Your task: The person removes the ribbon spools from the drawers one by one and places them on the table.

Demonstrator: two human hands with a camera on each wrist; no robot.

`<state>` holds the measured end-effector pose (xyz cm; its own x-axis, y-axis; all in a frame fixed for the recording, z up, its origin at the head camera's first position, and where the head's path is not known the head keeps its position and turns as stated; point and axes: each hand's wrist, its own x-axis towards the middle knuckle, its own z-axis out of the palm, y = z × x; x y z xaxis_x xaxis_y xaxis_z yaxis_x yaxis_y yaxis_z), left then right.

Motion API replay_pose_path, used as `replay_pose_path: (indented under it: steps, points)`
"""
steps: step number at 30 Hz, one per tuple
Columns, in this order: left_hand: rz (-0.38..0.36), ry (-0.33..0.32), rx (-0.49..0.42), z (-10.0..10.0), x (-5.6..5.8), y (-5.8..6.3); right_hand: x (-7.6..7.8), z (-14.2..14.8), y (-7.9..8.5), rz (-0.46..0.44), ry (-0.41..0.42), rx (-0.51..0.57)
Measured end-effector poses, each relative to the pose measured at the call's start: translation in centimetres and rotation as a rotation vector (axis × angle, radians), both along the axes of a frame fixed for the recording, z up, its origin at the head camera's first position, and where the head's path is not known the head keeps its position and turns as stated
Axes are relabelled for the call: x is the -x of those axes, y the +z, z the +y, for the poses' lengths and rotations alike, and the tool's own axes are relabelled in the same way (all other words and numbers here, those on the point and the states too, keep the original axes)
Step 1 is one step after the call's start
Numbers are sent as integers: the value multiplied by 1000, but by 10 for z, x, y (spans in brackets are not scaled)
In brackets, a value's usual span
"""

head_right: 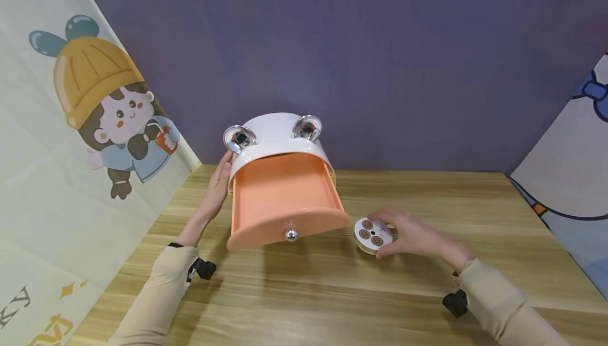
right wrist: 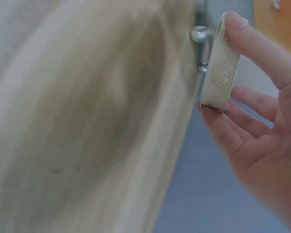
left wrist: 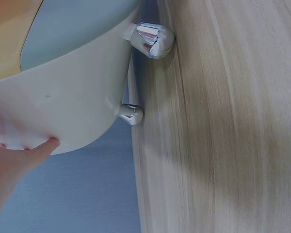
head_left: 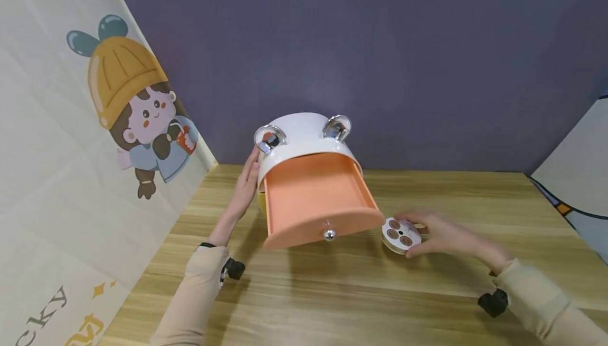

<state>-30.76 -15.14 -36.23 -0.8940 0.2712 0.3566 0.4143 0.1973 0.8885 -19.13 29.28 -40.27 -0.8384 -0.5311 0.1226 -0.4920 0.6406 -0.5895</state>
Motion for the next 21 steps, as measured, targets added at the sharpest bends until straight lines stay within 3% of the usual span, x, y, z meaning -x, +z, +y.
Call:
replay_pose_path:
  steps: [9, 21]
  points:
    - [10, -6, 15, 0, 0, 2, -3, -4, -17, 26, -8, -50]
    - [12, -13, 5, 0, 0, 1, -8, -7, -24, 88, -16, -121]
